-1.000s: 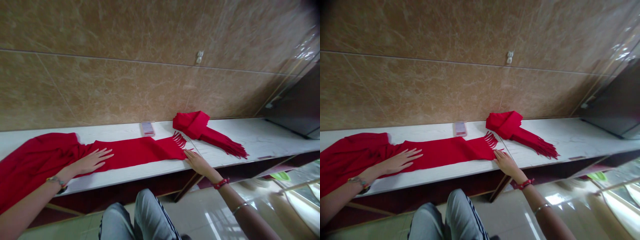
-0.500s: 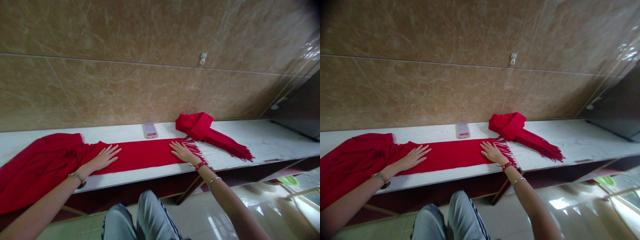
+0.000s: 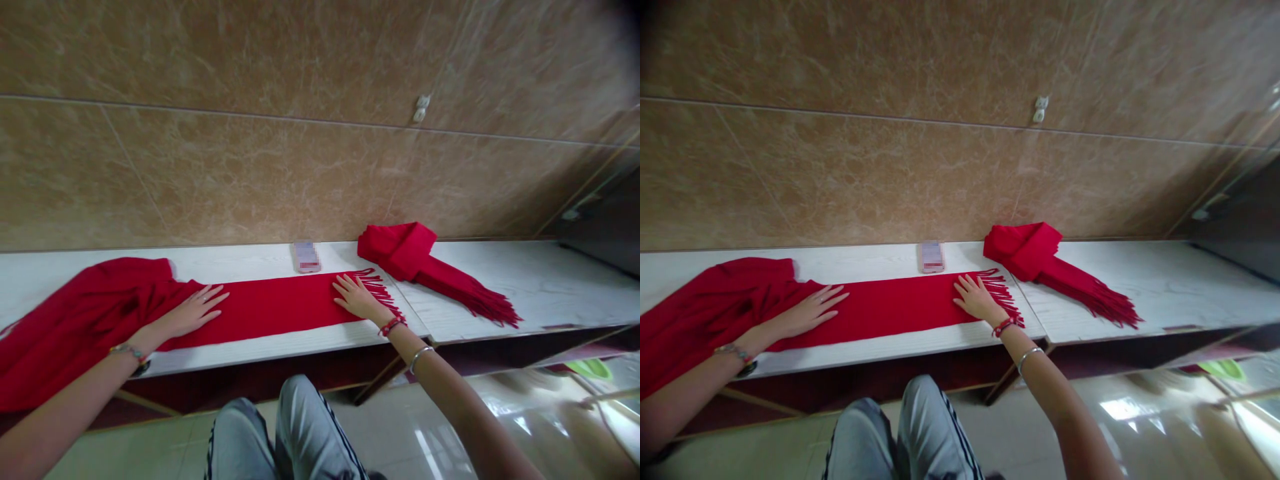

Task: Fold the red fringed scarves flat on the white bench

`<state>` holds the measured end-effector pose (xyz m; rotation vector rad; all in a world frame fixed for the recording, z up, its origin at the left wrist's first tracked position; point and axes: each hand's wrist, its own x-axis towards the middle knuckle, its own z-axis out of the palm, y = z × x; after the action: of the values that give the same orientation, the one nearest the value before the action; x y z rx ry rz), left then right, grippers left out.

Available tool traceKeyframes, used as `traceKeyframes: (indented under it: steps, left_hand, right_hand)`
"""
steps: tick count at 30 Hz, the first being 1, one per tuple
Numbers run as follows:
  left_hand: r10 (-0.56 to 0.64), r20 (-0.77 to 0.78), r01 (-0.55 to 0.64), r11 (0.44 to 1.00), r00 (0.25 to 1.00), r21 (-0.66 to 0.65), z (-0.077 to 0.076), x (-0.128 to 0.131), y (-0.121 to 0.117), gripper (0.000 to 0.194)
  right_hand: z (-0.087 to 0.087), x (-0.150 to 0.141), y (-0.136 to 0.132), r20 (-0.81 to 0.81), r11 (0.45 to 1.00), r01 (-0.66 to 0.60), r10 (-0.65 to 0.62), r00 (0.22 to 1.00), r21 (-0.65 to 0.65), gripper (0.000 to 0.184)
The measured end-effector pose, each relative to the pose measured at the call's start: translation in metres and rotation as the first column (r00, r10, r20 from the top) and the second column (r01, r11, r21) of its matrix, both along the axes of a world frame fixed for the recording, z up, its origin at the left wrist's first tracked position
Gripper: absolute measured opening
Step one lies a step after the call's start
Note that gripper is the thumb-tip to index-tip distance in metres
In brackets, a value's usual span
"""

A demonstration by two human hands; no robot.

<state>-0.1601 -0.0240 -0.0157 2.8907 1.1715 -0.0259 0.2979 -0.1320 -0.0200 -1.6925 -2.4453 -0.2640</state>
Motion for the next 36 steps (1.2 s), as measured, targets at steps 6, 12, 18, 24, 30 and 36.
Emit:
traceKeyframes:
  steps: [6,12,18,24,30,36]
  left_hand:
    - [-0.114,0.111,0.121,0.991,0.987,-0.060,0.017,0.081,0.032,0.051]
    - [-0.061,0.199,0.118,0.950,0.978,-0.288,0.016,0.145,0.062,0.042]
    - [-0.011,0.194,0.093,0.902,0.981,-0.421,0.017,0.171,0.077,0.027]
    - [0.057,0.290,0.110,0.840,0.955,-0.531,0.031,0.177,0.076,0.028]
    - [0.204,0.509,0.229,0.714,0.836,-0.662,0.087,0.191,0.066,0.043]
    - [0.316,0.534,0.284,0.583,0.784,-0.762,0.131,0.274,0.063,0.035]
  right_hand:
    - [0.031,-0.080,-0.027,-0.077,0.947,-0.320,0.319,0.945,-0.008,0.040]
    - [0.030,-0.135,-0.040,0.130,0.928,-0.368,0.372,0.919,-0.052,0.025]
    - [0.018,-0.133,-0.035,0.140,0.952,-0.306,0.300,0.944,0.027,0.015]
    - [0.015,-0.131,-0.039,0.133,0.984,-0.172,0.165,0.977,0.039,0.012]
    - [0.056,-0.104,-0.049,0.030,0.993,0.009,-0.013,0.999,0.121,0.031]
    - [0.084,-0.030,-0.060,0.082,0.969,0.192,-0.206,0.975,0.156,0.053]
